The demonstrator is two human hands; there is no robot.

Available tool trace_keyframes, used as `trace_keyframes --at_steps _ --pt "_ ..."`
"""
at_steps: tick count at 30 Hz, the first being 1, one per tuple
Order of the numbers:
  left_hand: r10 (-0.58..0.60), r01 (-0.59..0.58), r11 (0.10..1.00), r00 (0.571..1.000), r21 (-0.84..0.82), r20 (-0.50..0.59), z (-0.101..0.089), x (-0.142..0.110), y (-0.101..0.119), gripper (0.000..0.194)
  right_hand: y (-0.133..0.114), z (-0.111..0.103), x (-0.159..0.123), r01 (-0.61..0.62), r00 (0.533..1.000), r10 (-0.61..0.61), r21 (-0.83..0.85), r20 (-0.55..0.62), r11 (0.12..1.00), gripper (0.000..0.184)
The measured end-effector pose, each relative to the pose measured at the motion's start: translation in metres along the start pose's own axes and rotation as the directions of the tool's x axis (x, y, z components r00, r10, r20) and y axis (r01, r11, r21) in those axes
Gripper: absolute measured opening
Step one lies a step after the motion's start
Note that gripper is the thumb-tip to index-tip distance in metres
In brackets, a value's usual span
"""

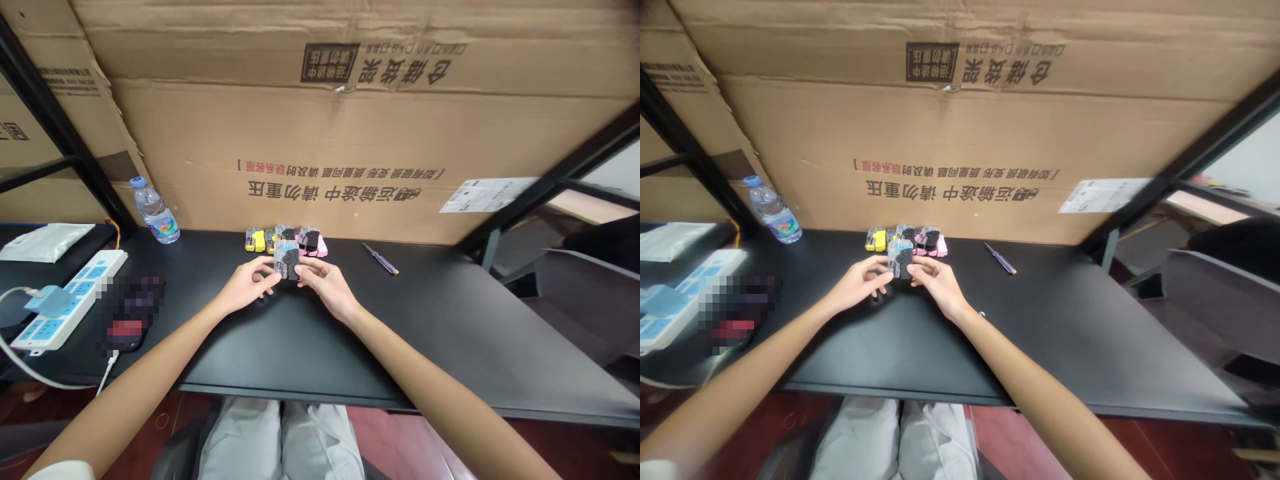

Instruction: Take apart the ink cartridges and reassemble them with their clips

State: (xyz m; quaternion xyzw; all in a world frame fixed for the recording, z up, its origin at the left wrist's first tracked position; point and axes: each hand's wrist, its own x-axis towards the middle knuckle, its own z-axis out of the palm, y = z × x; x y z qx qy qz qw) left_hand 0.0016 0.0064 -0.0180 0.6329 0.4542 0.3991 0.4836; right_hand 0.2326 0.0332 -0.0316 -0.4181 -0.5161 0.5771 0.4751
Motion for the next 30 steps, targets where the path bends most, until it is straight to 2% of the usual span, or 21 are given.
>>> trace_keyframes --at_steps 4,9,15,18,22,30 --pt "-0.042 0.042 0.996 0.999 -0.073 0.011 0.003 0.004 -0.008 0.062 0.009 0.003 0.003 -0.04 0.999 0.041 0.043 -0.005 0.998 0.062" --pt "-0.074 0.072 0.983 0.997 -0.167 -0.006 0.0 0.011 -0.012 0.056 0.012 0.006 0.006 -0.002 0.997 0.005 -0.036 0.076 0.999 0.063" --pt "-0.155 0.116 0.957 0.979 -0.266 -0.131 -0.01 0.02 -0.014 0.044 0.011 0.008 0.005 0.016 0.986 -0.003 -0.077 0.169 0.997 0.064" --pt "-0.158 0.106 0.971 0.957 -0.214 -0.243 -0.018 0.028 -0.018 0.038 0.012 0.008 0.006 0.025 0.984 -0.009 -0.093 0.176 0.995 0.062" --pt "-0.118 0.081 0.989 0.936 -0.121 -0.333 -0.029 0.04 -0.023 0.041 0.013 0.008 0.007 0.052 0.981 -0.029 -0.121 0.19 0.991 0.059" --pt "-0.054 0.086 0.994 0.922 0.067 -0.384 -0.035 0.059 -0.027 0.048 0.014 0.007 0.008 0.098 0.972 -0.065 -0.138 0.224 0.986 0.051"
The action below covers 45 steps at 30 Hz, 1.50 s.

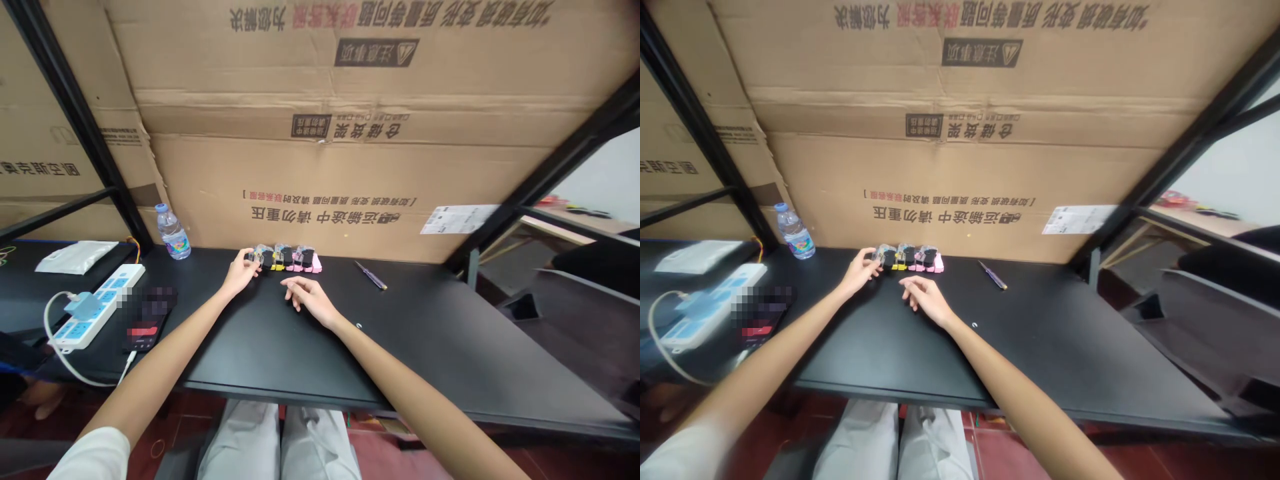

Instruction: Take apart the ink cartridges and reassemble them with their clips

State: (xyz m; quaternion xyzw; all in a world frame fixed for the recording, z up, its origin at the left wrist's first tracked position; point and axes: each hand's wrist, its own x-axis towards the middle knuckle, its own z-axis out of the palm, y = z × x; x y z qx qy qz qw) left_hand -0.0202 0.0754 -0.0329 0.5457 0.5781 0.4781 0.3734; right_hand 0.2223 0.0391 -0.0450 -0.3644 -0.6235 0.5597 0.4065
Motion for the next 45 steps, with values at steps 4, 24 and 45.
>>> trace_keyframes --at_steps 4,24,45 --pt "0.024 -0.025 0.997 1.0 0.07 0.012 -0.001 0.008 -0.002 0.052 -0.003 -0.009 0.001 0.033 0.998 -0.037 -0.071 -0.059 0.997 0.049" --pt "0.256 -0.27 0.814 0.962 0.514 0.099 -0.009 -0.005 -0.018 0.055 0.031 -0.089 0.027 0.025 0.893 -0.188 -0.372 -0.409 0.928 0.048" --pt "0.232 -0.239 0.678 0.967 0.695 0.106 -0.008 0.01 -0.017 0.072 0.019 -0.059 0.02 0.099 0.832 -0.429 -0.668 -0.351 0.737 0.016"
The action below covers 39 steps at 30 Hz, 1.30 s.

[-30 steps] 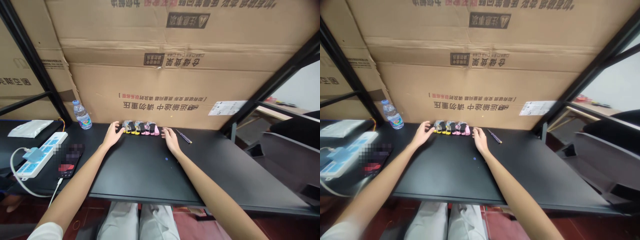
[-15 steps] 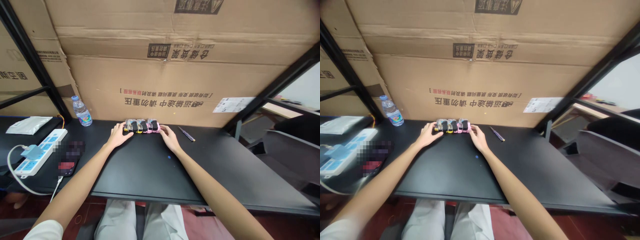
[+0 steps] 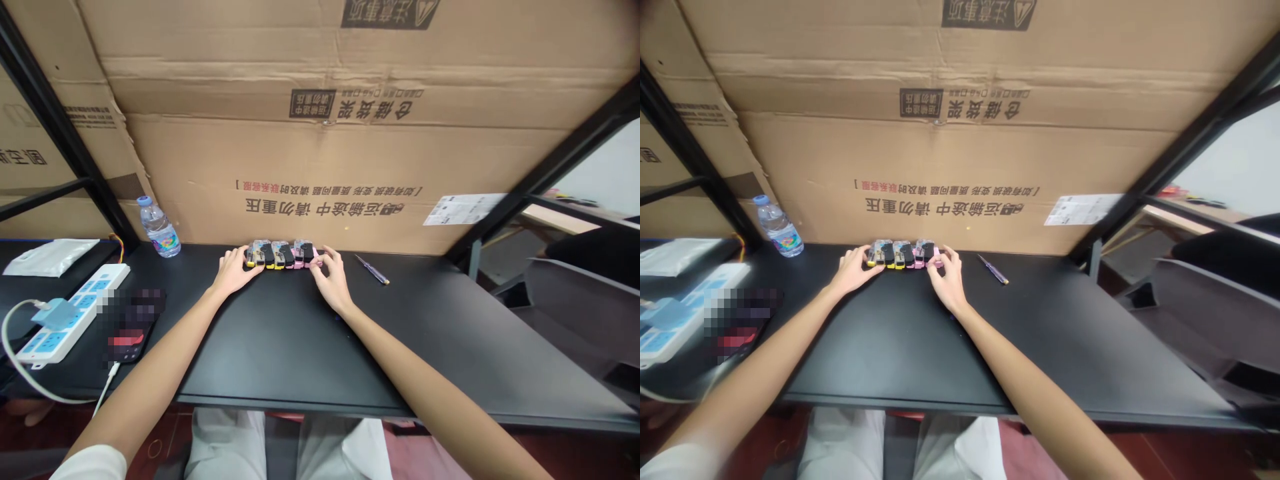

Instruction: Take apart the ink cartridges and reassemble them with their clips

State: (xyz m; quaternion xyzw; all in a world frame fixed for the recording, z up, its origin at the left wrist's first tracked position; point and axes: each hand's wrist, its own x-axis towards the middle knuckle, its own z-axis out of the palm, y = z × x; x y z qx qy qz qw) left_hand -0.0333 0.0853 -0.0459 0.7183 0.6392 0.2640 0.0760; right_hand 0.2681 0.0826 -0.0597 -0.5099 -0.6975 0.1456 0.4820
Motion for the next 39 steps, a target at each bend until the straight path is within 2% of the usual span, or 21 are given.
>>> trace_keyframes --at_steps 2,5,9,13,15,18,20,22,25,28,34,39 --pt "0.007 -0.007 1.0 1.0 -0.001 -0.006 0.0 -0.001 -0.001 0.071 -0.012 0.004 -0.007 0.104 0.994 -0.102 -0.065 0.027 0.992 0.019" --pt "0.006 -0.006 1.0 1.0 -0.001 -0.011 0.0 -0.002 0.0 0.07 -0.021 0.015 -0.013 0.22 0.966 -0.195 -0.148 0.167 0.964 0.027" --pt "0.007 -0.007 1.0 1.0 -0.013 -0.019 0.001 -0.004 0.0 0.071 -0.019 0.025 -0.012 0.179 0.963 -0.126 -0.211 0.24 0.961 0.041" --pt "-0.004 0.003 1.0 0.999 -0.024 -0.035 0.002 -0.003 -0.002 0.073 -0.015 0.021 -0.007 0.176 0.968 -0.141 -0.16 0.208 0.971 0.044" --pt "-0.021 0.02 0.999 0.999 -0.038 -0.036 0.001 -0.002 -0.004 0.067 -0.01 0.015 -0.004 0.128 0.987 -0.113 -0.131 0.117 0.983 0.046" --pt "-0.034 0.032 0.998 0.999 -0.062 -0.033 0.001 -0.003 -0.005 0.056 0.004 0.008 0.002 -0.104 0.993 0.103 -0.026 -0.051 0.994 0.053" --pt "-0.043 0.04 0.996 0.998 -0.074 -0.035 0.003 -0.006 -0.002 0.062 0.014 0.006 0.006 -0.242 0.966 0.249 0.092 -0.075 0.966 0.058" --pt "-0.079 0.075 0.994 0.996 -0.076 -0.047 0.006 -0.01 0.005 0.077 0.021 0.008 0.008 -0.275 0.958 0.285 0.156 -0.04 0.949 0.061" --pt "-0.143 0.141 0.989 0.988 -0.037 -0.061 0.009 -0.017 0.017 0.098 0.021 0.012 0.007 -0.231 0.972 0.233 0.176 0.01 0.957 0.059" --pt "-0.156 0.157 0.987 0.987 0.022 -0.036 0.01 -0.022 0.027 0.105 0.015 0.016 0.004 -0.177 0.984 0.174 0.177 0.031 0.968 0.059" --pt "-0.154 0.157 0.984 0.988 0.088 -0.03 0.007 -0.024 0.027 0.092 0.018 0.019 0.004 -0.148 0.985 0.138 0.092 0.103 0.985 0.061" --pt "-0.164 0.167 0.981 0.986 0.093 -0.037 0.0 -0.019 0.018 0.09 0.02 0.01 0.003 -0.096 0.971 0.071 0.103 0.226 0.99 0.065"
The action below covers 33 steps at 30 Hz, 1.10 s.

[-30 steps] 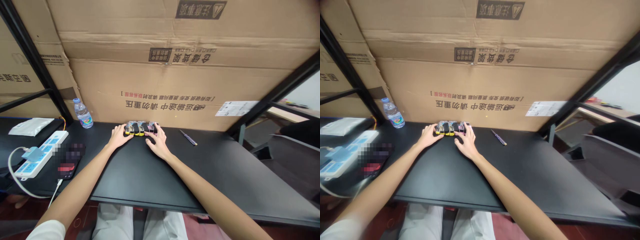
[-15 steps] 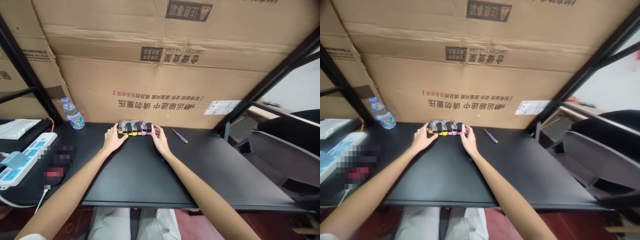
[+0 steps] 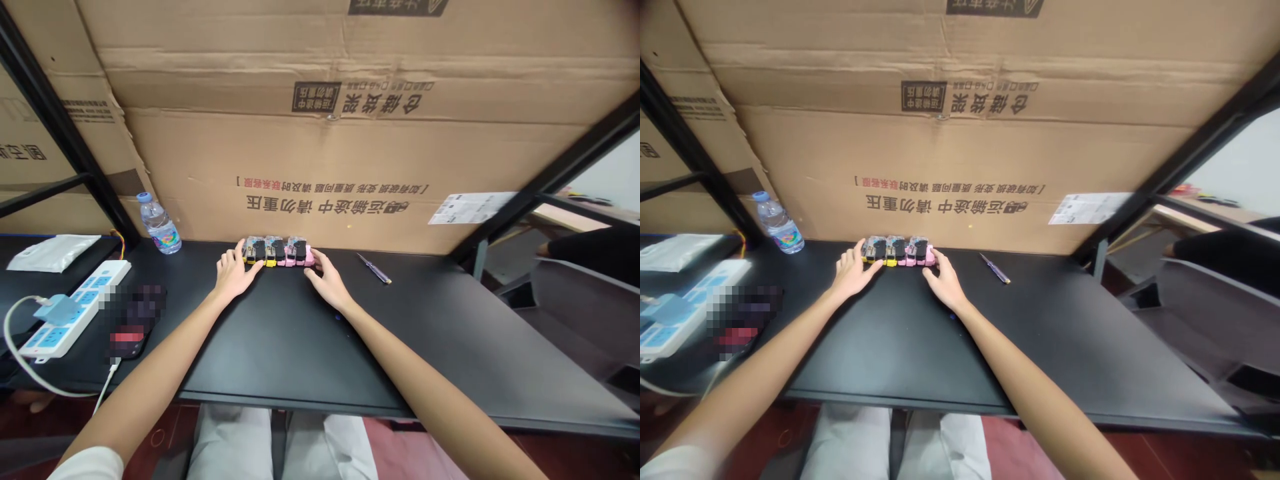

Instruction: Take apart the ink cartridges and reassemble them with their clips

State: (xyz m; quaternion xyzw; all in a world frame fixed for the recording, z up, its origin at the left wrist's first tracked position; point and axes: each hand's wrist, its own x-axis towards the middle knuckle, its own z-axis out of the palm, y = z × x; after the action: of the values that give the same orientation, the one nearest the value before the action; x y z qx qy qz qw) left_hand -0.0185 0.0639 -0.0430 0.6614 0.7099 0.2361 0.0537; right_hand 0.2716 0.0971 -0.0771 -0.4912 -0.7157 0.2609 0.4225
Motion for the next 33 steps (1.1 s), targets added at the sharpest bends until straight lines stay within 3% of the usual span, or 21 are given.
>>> trace_keyframes --at_steps 9,14,19,33 --pt "-0.009 0.01 1.0 1.0 -0.013 0.005 -0.007 0.01 -0.008 0.086 -0.004 -0.006 -0.005 0.027 0.998 -0.022 -0.07 0.066 0.997 0.072" --pt "0.031 -0.033 0.999 0.997 0.031 0.068 -0.011 0.012 -0.022 0.104 0.007 -0.02 -0.002 -0.015 0.995 0.055 -0.4 0.088 0.917 0.085" --pt "0.049 -0.073 0.99 0.981 0.12 0.187 -0.007 0.009 -0.032 0.107 0.02 -0.025 -0.002 0.031 0.992 0.052 -0.612 0.117 0.791 0.066" --pt "0.066 -0.094 0.987 0.977 0.133 0.203 -0.002 0.009 -0.034 0.102 0.021 -0.021 -0.001 0.082 0.988 0.014 -0.611 0.151 0.787 0.059"
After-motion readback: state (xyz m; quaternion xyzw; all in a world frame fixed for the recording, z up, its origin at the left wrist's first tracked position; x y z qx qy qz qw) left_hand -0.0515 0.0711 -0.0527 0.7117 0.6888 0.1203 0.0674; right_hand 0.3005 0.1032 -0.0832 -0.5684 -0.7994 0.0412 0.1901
